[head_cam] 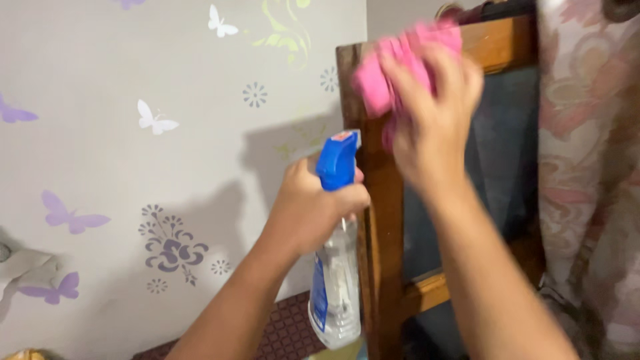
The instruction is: The person sprays a cleaning solution onto a wooden-framed window and wipes the glass and frame with a pink cloth. The person repeatedly sprays and wipes different sections of the window throughout the clip.
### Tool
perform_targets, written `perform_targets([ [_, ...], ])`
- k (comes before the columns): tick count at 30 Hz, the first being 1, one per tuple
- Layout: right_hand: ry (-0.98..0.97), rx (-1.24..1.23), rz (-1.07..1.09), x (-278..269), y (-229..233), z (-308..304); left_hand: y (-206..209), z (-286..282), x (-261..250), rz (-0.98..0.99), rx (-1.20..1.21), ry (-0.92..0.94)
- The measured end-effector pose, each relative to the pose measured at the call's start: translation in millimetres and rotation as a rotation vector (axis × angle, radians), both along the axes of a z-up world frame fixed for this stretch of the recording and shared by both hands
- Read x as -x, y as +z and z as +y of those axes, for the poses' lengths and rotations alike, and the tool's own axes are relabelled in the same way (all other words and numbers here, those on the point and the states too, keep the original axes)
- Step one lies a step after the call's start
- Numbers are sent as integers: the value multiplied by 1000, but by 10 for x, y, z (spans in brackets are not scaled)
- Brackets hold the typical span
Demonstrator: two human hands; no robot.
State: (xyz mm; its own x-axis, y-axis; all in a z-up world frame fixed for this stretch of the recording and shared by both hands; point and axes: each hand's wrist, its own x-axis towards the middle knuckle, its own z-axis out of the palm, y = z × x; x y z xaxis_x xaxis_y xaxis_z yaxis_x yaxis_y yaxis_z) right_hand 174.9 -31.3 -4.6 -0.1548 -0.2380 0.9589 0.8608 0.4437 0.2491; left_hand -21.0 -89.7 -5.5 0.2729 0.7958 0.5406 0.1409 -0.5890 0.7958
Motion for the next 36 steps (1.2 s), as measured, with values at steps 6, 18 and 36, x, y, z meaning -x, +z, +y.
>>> perform_targets([
  [6,-130,113,-171,-101,-131,178,-485,-159,196,-15,76,-78],
  [18,171,154,-203,-240,-940,-163,-909,-64,329,-44,50,-110],
  [36,-299,394,-239,36,-2541,-126,-1641,-74,391,-151,96,-297],
])
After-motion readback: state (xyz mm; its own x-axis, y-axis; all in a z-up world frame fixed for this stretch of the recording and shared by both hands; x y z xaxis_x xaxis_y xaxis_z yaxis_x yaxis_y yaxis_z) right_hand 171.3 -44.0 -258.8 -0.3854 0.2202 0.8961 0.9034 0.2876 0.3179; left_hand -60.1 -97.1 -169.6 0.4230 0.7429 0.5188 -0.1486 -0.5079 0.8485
